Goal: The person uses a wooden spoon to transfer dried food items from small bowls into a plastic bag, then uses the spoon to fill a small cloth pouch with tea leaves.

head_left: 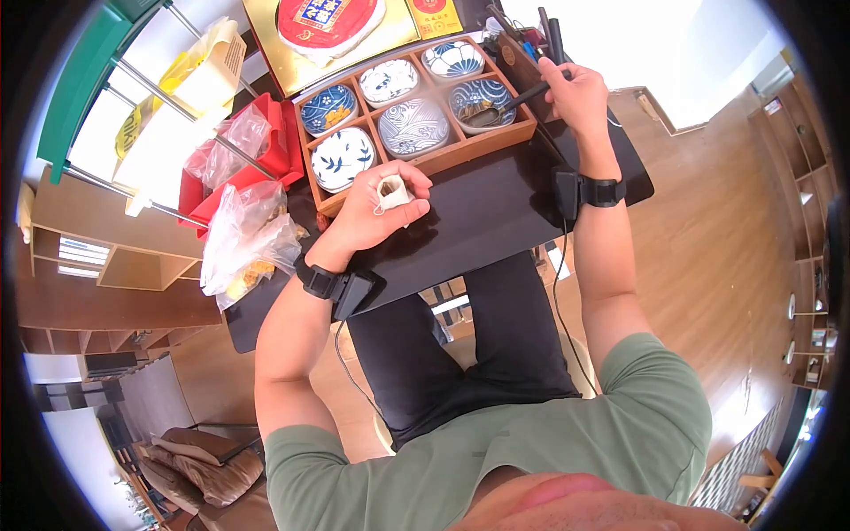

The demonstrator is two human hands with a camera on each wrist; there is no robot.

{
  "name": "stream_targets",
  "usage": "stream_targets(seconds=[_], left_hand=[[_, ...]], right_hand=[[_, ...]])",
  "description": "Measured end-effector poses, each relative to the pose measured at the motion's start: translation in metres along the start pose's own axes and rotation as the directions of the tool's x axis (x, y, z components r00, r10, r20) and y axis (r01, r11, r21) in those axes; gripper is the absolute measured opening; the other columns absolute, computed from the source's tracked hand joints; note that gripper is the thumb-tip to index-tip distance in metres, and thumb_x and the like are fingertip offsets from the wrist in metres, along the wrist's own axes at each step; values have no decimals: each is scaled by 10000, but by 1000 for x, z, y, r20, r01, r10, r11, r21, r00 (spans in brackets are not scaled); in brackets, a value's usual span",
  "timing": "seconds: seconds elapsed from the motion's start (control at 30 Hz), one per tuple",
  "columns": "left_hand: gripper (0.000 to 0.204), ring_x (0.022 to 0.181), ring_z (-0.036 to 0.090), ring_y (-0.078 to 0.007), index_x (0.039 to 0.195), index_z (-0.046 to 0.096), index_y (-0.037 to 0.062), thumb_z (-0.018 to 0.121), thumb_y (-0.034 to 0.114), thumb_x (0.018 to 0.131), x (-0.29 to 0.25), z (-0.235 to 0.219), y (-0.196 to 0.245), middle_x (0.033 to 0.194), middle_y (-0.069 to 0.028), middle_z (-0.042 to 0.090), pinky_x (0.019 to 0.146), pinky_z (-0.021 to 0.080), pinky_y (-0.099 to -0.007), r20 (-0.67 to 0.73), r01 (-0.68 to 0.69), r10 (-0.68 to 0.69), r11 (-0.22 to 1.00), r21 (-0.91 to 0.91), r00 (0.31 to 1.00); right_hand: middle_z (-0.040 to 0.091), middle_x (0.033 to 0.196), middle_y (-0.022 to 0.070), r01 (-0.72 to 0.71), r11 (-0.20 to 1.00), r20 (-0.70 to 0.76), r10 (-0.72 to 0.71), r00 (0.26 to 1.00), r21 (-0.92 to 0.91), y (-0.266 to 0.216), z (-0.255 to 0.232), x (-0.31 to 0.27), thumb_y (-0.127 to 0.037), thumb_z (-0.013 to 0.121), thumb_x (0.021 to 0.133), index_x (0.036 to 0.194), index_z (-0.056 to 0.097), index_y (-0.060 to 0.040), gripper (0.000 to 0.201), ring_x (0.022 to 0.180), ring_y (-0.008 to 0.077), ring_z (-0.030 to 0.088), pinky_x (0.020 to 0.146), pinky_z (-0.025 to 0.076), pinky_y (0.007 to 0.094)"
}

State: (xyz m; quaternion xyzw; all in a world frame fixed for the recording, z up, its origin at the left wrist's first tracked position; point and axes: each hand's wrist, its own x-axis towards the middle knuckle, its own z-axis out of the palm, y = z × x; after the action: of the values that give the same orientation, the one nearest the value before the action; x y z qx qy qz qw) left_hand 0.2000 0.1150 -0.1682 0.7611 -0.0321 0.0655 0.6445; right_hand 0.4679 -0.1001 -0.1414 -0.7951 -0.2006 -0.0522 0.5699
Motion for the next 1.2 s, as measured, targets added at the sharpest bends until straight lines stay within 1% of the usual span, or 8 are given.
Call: stream_targets(seconds=[0.47,0.53,0.7,0.8,0.87,0.9,0.97,1.2], left_hand=[[194,876,612,-67,1038,669,34,764,44,869,0,1,2,944,4,669,775,502,-232,-11,19,-19,1000,-25,1000],[209,853,613,-78,1052,655,33,768,48,877,0,2,2,958,-8,662,739,515,-221,4,10,-10,1000,-13,1000],[212,838,615,-75,1050,657,31,774,56,876,0,2,4,946,-6,666,732,515,-219,7,38,-38,999,-24,999],[201,841,617,-68,1045,661,31,766,47,874,0,2,4,941,-2,667,738,513,-222,7,36,-36,999,-22,999],[189,846,619,-61,1040,666,32,756,35,873,0,2,4,939,2,668,746,511,-226,4,39,-39,999,-23,999],[189,846,619,-61,1039,666,32,756,35,873,0,2,5,938,1,668,747,510,-226,4,40,-40,999,-22,999],[188,846,618,-61,1038,667,32,756,36,872,0,2,5,936,1,669,747,510,-227,3,42,-42,999,-20,999],[206,852,616,-68,1047,661,33,769,56,873,0,2,4,948,-1,666,743,512,-224,12,36,-36,999,-10,999]], right_hand=[[644,575,47,-39,995,-35,42,998,91,3,-2,3,-376,720,907,813,727,27,413,439,92,561,441,464,260],[644,574,44,-36,994,-51,42,998,106,3,-2,4,-376,724,905,813,730,22,409,439,90,560,440,461,258],[642,570,37,-25,994,-67,33,997,109,4,1,4,-375,730,902,812,738,13,398,439,86,561,436,452,249],[638,563,33,12,996,-96,-4,995,88,-1,2,1,-365,732,905,810,738,15,392,441,87,555,451,453,256],[626,551,34,207,978,-223,-198,954,18,2,4,2,-351,733,912,807,736,15,380,447,91,547,470,449,264],[626,551,34,207,978,-223,-198,955,19,5,6,3,-351,733,912,807,736,15,380,447,91,547,470,449,264],[615,543,37,316,947,-235,-319,918,-52,8,7,6,-338,734,916,808,735,10,365,475,96,554,497,452,275],[635,569,45,261,962,-131,-270,954,-81,4,7,1,-344,732,917,814,739,7,366,514,104,577,517,464,282]])
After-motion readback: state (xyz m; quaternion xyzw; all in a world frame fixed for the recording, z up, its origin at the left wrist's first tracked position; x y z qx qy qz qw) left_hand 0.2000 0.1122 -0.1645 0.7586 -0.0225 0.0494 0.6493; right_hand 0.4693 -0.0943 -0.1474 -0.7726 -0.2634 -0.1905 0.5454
